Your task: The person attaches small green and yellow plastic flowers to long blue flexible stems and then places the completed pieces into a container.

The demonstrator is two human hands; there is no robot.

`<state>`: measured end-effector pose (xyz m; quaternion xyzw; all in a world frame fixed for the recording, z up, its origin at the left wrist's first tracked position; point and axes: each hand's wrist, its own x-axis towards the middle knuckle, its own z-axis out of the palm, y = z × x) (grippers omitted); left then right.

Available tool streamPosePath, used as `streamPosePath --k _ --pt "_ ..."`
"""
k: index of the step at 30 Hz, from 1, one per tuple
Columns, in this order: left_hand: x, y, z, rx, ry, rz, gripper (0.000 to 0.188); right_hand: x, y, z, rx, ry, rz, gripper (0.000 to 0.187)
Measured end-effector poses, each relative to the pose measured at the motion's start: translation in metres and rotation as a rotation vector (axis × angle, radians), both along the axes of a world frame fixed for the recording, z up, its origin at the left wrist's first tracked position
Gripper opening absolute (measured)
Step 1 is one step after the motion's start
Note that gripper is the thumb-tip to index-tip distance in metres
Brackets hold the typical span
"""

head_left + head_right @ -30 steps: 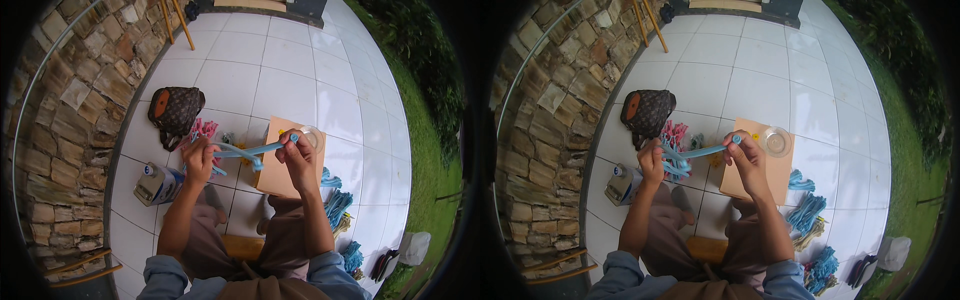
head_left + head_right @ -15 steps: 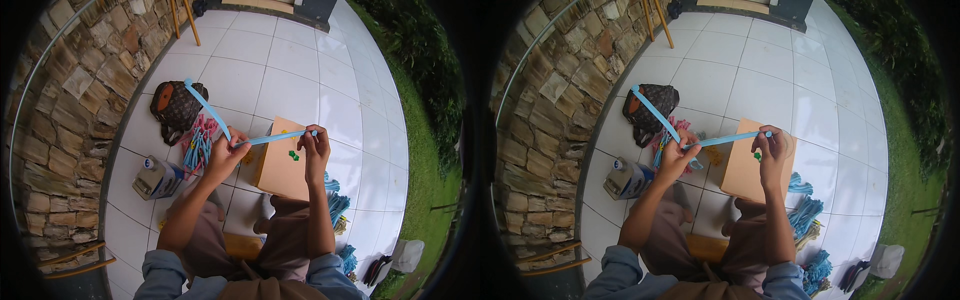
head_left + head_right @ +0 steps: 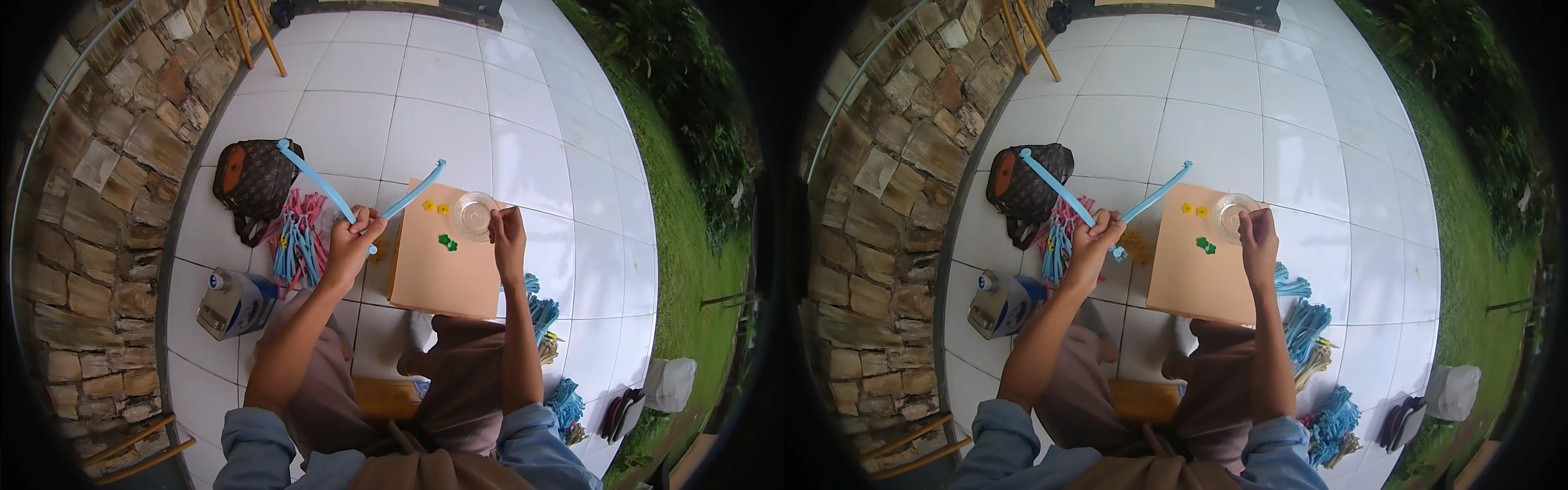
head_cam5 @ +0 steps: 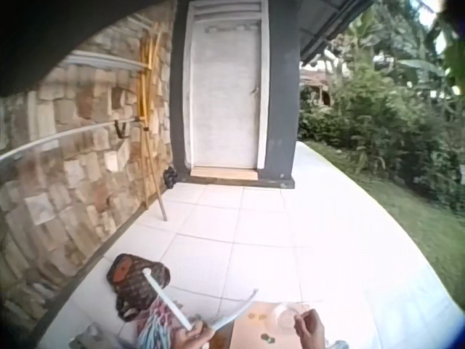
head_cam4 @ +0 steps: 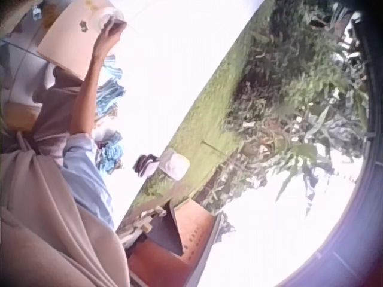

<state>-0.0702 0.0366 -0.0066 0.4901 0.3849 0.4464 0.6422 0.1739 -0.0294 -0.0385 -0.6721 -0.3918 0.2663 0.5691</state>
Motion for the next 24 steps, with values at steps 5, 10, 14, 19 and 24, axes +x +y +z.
streamPosePath --k 5,10,14,19,24 --pt "0.009 -0.005 0.012 0.17 -0.025 -0.225 0.043 -0.053 -0.005 0.048 0.223 0.554 0.368 0.056" --pt "0.001 -0.002 0.009 0.367 0.007 -0.314 0.045 -0.042 -0.012 0.071 0.314 0.484 0.315 0.042" --pt "-0.012 0.004 0.008 0.342 0.099 -0.331 0.045 -0.044 -0.018 0.078 0.419 0.474 0.304 0.03" --pt "-0.025 0.005 0.012 0.354 0.12 -0.313 0.045 -0.051 -0.014 0.079 0.433 0.397 0.274 0.02" --pt "-0.022 0.003 0.021 0.284 -0.004 -0.366 0.045 -0.048 -0.002 0.067 0.462 0.586 0.149 0.014"
